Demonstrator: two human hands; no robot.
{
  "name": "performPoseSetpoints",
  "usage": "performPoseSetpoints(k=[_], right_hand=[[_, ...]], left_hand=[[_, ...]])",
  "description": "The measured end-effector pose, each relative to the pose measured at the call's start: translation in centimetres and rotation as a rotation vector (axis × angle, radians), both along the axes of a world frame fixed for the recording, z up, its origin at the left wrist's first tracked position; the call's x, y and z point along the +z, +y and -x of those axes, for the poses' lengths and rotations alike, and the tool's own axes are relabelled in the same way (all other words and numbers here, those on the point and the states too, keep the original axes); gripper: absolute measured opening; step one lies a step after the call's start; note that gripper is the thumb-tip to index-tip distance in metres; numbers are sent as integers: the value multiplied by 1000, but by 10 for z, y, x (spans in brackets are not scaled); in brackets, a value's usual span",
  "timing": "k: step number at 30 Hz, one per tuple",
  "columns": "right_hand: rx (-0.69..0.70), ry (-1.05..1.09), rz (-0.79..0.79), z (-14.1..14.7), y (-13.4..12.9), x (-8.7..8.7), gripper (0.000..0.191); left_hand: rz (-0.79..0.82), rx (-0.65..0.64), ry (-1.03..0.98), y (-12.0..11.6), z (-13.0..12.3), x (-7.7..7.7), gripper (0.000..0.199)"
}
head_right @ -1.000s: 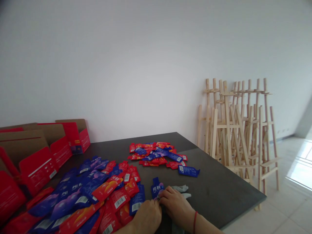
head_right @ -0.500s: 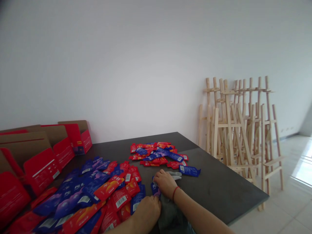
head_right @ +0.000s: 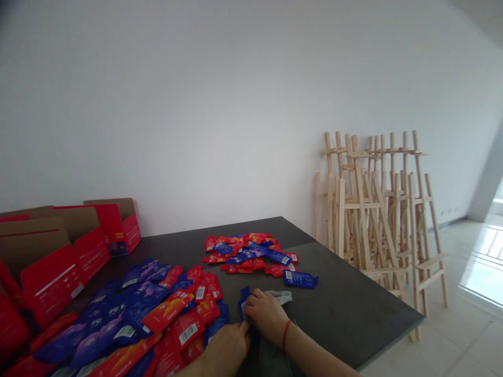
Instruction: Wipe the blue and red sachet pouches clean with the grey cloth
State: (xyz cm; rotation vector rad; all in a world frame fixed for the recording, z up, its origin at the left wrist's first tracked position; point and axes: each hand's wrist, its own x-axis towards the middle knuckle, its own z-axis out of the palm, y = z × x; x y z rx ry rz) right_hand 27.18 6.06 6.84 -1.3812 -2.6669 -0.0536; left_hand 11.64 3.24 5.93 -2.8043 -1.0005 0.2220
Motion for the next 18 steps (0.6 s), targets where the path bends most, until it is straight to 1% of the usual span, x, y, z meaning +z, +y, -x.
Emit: performPoseSetpoints(k=[3,5,7,9,11,13,15,17,18], right_hand=[[36,-10,15,20,27,3,18],[73,9,39,24,35,4,17],[110,50,70,18,34,4,19],[115,116,92,1,26,2,28],[65,188,90,-22,17,-1,36],[-31,274,75,-45,8,-6,39],[-141,434,84,-63,2,-12,40],[-228,607,118,-75,-2,-18,39],[-257,669,137,-79,-4,-21,39]], left_hand=[[2,14,-36,-1,0,-1,31],[-2,12,-40,-1,0,0,29],[6,-9,-36,2,3,5,27],[20,-59,-38,8,5,14,24],[0,-129,-69,16,6,22,22],[-48,-229,-115,27,3,28,24],[-57,-350,-109,38,-6,31,35],[-42,-454,-54,47,-16,32,49],[-55,-492,-26,50,-21,34,50]])
